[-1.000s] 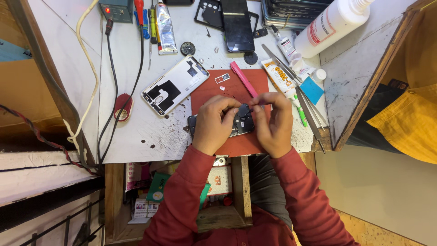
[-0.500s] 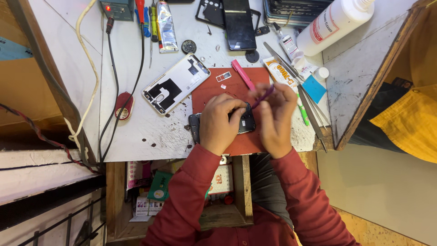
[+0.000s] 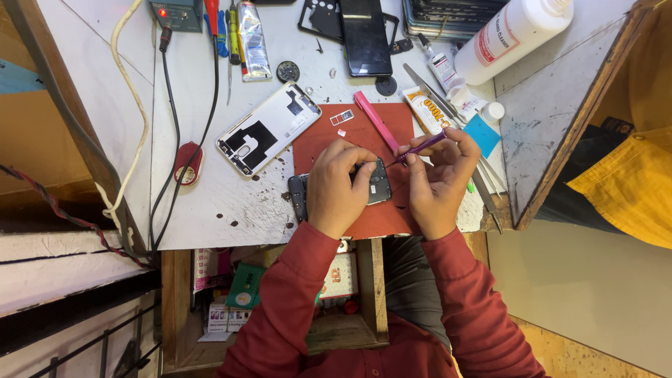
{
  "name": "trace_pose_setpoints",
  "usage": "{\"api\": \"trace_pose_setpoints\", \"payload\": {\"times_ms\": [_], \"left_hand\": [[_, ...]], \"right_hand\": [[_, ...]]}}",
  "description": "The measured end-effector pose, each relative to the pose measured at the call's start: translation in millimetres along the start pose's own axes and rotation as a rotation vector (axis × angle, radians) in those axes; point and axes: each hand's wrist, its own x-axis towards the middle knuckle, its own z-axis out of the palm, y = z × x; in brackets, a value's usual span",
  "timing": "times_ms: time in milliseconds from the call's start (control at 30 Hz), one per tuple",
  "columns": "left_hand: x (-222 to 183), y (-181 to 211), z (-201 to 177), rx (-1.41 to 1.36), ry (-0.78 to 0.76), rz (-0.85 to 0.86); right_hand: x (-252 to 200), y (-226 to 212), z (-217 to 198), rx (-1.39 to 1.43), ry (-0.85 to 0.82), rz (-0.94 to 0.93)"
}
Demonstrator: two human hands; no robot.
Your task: The person disassembles a phone, uses tweezers to remove internal components, and applies a soldering iron to the edges and circuit board of the device.
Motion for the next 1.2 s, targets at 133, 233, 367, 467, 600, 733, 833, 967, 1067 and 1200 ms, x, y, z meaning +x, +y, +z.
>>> {"api": "trace_pose_setpoints", "payload": {"times_ms": [133, 233, 367, 467, 600, 733, 833, 967, 1067, 1200], "left_hand": [[-0.2, -0.6, 0.2, 0.010, 0.010, 0.032], [-0.2, -1.3, 0.3, 0.008, 0.006, 0.039], [-0.7, -1.2, -0.3, 0.011, 0.008, 0.035], [-0.1, -0.9, -0.7, 0.005, -0.012, 0.012], [-0.5, 0.5, -2.6, 0.019, 0.004, 0.037], [0.3, 1.9, -0.2, -0.015, 0.008, 0.014], [-0.5, 1.3, -4.5, 0.007, 0.022, 0.041], [0.2, 1.9, -3.8, 0.019, 0.018, 0.035], [-1.7, 1.9, -2.9, 0.012, 0.032, 0.057], [-1.5, 3.9, -0.5, 0.056, 0.035, 0.058]], "right_hand": [[-0.4, 0.0, -0.2, -0.012, -0.012, -0.020], [-0.3, 2.0, 0.5, -0.013, -0.038, -0.047], [0.5, 5.2, 2.0, -0.123, -0.113, -0.238], [0.6, 9.2, 1.5, -0.165, -0.143, -0.250], [4.4, 7.1, -5.2, -0.064, -0.288, -0.151], [6.3, 4.2, -3.0, -0.097, -0.179, -0.182], [5.5, -1.3, -1.1, -0.028, -0.184, -0.110], [7.0, -4.0, 2.5, 0.071, -0.151, -0.039], [8.6, -1.0, 4.6, -0.081, -0.097, -0.186], [3.9, -2.8, 0.2, 0.209, -0.101, 0.101]]}}
